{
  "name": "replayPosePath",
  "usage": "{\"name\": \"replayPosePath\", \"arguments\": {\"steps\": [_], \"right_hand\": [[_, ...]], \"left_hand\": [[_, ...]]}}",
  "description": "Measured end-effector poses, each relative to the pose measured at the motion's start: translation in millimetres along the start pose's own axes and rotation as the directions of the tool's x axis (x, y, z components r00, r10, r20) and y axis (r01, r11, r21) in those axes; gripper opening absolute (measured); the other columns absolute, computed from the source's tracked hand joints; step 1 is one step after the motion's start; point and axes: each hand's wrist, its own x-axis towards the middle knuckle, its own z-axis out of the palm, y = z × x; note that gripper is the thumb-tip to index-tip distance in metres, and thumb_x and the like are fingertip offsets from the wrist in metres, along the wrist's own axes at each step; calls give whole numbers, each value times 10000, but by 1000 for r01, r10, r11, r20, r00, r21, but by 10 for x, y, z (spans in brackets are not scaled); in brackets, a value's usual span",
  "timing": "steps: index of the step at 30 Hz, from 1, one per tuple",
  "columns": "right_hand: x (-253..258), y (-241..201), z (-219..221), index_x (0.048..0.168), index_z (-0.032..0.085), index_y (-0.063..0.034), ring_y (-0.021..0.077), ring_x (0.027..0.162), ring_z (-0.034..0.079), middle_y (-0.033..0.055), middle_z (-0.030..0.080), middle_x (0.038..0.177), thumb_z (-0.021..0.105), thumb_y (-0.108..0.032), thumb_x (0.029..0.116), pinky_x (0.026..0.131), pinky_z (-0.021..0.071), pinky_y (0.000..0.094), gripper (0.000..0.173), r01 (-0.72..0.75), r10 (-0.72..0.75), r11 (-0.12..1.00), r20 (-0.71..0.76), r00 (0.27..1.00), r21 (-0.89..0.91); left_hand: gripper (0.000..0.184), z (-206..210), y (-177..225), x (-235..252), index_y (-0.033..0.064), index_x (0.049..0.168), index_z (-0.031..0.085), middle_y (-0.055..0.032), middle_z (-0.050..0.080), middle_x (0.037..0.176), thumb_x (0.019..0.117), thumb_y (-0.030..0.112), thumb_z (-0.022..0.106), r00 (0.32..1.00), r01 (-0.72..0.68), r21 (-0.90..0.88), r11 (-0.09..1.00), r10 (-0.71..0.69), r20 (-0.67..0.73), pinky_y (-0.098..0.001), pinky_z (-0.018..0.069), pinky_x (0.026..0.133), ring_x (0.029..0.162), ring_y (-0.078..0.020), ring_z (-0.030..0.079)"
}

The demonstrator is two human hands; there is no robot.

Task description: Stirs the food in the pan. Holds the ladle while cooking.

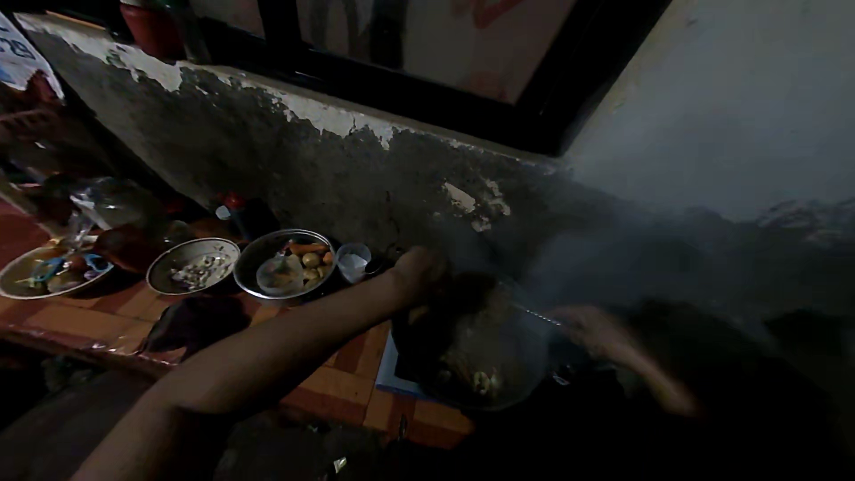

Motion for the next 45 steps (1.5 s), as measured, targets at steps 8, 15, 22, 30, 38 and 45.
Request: {"name": "replayPosePath", "arguments": {"steps": [8,15,22,30,38,45], "right_hand": [[-296,132,24,1329,694,-100,424,1109,674,230,707,1211,590,-70,1024,975,488,623,324,72,-106,988,-268,957,-135],[74,-521,492,1385,564,60,469,1248,593,305,598,1342,465,-10,1049,1014,492,588,357,-323,263,847,-195,945,-422],[59,-560,530,1399,535,77,459,1353,512,312,540,1422,488,-82,1069,1115,403,601,370,-201,248,937,139,959,-286],[458,-304,542,1423,549,-29,257,879,621,223,635,1146,509,-132,1086,833,527,415,355,-102,103,995,293,951,-19],[-21,-458,-23,1396,588,-22,268,902,620,225,651,1139,509,-117,1084,845,508,417,335,-95,110,988,122,986,-124],[-424,-513,-88,1349,669,-130,409,1148,660,205,697,1230,560,-124,1049,985,489,614,319,-86,42,951,-150,988,-298]], "left_hand": [[196,37,80,-113,-40,1170,660,-240,668,1140,1012,45,580,992,17,143,990,-34,122,-582,514,904,1092,-427,649],[335,484,160,315,-84,1332,567,-290,544,1403,1039,71,522,958,133,-8,991,-126,257,-629,438,1073,1327,-474,515],[321,487,160,260,-66,1317,591,-313,588,1330,1051,100,523,958,54,-21,998,-46,282,-664,458,1010,1262,-507,557],[344,474,17,379,-40,1363,574,-282,589,1356,1056,104,517,988,-11,-98,995,26,151,-638,466,1018,1270,-476,563],[217,-69,114,169,0,1195,675,-219,681,1174,1003,89,626,996,-6,-17,1000,8,85,-580,502,980,1126,-407,652],[183,-270,327,-72,-39,1101,674,-231,670,1097,945,56,683,990,-53,238,970,19,142,-565,530,885,1040,-410,663]]}}
